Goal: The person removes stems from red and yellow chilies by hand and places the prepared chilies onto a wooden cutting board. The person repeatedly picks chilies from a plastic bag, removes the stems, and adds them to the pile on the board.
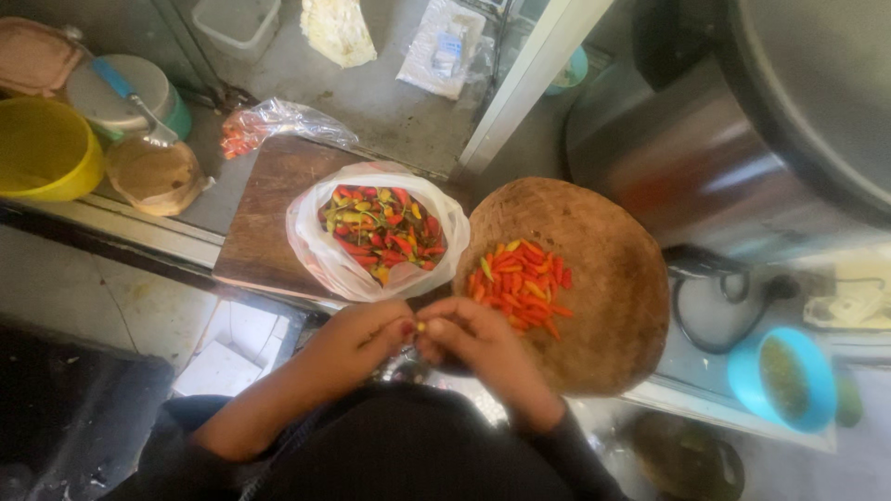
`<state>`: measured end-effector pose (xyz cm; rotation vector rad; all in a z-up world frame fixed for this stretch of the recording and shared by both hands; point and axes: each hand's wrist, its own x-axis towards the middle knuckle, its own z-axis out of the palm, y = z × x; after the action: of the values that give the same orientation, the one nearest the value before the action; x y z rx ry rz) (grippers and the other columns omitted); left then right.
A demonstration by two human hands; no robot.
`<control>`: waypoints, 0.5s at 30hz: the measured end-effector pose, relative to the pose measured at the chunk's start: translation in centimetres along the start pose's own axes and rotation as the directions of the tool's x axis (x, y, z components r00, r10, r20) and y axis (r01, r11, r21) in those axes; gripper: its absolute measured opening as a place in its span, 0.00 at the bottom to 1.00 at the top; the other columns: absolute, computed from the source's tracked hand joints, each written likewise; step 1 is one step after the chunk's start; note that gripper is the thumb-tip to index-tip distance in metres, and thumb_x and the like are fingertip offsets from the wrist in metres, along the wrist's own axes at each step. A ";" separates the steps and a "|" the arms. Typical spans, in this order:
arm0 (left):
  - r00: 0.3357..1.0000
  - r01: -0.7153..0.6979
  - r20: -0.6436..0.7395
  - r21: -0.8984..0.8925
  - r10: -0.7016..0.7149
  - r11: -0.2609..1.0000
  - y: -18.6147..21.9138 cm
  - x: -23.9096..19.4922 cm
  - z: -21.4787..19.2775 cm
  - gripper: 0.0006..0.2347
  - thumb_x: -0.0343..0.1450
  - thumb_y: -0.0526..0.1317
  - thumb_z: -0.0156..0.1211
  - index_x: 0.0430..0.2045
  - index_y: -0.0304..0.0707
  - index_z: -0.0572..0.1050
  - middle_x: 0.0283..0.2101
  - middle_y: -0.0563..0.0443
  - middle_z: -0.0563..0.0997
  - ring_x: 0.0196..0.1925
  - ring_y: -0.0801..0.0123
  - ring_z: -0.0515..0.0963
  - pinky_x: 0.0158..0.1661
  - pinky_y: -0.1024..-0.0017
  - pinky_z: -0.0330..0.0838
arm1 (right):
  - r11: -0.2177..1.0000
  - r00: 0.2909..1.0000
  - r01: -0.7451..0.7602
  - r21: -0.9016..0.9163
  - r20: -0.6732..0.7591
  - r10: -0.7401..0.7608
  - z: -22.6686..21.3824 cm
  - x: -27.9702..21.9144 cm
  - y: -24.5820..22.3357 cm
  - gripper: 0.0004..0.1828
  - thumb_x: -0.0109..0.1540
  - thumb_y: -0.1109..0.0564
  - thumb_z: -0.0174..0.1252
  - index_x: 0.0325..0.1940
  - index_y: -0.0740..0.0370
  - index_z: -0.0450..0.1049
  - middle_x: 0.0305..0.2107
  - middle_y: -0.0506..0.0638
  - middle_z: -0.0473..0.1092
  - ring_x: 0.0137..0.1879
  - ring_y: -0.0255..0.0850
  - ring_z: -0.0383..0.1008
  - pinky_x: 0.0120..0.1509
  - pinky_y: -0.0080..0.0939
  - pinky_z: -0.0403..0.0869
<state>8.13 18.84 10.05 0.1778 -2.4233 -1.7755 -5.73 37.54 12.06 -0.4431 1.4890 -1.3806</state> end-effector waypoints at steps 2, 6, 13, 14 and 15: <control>0.988 0.097 0.134 -0.175 -0.074 0.980 -0.4 -0.4 0.1 0.08 0.75 0.42 0.54 0.32 0.37 0.75 0.30 0.43 0.78 0.34 0.52 0.79 0.38 0.58 0.75 | 0.980 0.999 0.022 0.197 0.032 -0.029 -1.0 -0.3 -0.2 0.10 0.70 0.56 0.53 0.52 0.64 0.74 0.35 0.49 0.74 0.40 0.37 0.75 0.48 0.38 0.76; 0.977 0.051 0.194 0.172 -0.085 0.984 0.1 -0.6 -0.8 0.08 0.68 0.41 0.61 0.37 0.39 0.77 0.39 0.44 0.80 0.40 0.51 0.80 0.37 0.60 0.74 | 0.941 0.925 0.191 0.281 -0.372 -0.076 -3.1 -0.4 -2.8 0.13 0.66 0.60 0.52 0.54 0.60 0.74 0.43 0.55 0.75 0.45 0.43 0.73 0.47 0.43 0.74; 0.937 0.046 -0.292 0.646 0.191 0.762 0.6 3.0 -2.8 0.03 0.68 0.39 0.62 0.32 0.44 0.79 0.35 0.51 0.77 0.41 0.56 0.79 0.42 0.59 0.73 | 0.870 0.684 0.146 -0.472 -0.587 -0.433 -3.4 -2.3 -4.4 0.12 0.63 0.61 0.53 0.51 0.59 0.75 0.69 0.53 0.63 0.73 0.44 0.63 0.73 0.45 0.63; 0.945 0.069 -0.275 0.700 0.179 0.711 0.5 3.2 -2.6 0.04 0.66 0.40 0.63 0.30 0.44 0.79 0.35 0.50 0.77 0.42 0.55 0.79 0.41 0.57 0.71 | 0.849 0.696 0.226 -0.478 -0.530 -0.484 -3.2 -2.1 -4.0 0.11 0.63 0.62 0.54 0.50 0.60 0.76 0.68 0.54 0.64 0.73 0.46 0.64 0.75 0.46 0.62; 0.951 0.079 -0.253 0.755 0.178 0.651 0.4 3.9 -2.6 0.04 0.64 0.40 0.65 0.28 0.43 0.79 0.36 0.50 0.77 0.42 0.55 0.78 0.39 0.55 0.69 | 0.820 0.693 0.312 -0.479 -0.476 -0.542 -3.0 -1.8 -3.7 0.11 0.63 0.62 0.54 0.48 0.61 0.76 0.67 0.55 0.66 0.73 0.47 0.64 0.76 0.47 0.62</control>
<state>4.74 15.86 11.33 0.4224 -2.7103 -0.5139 -8.76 39.50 15.56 -0.6712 2.3030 -1.7196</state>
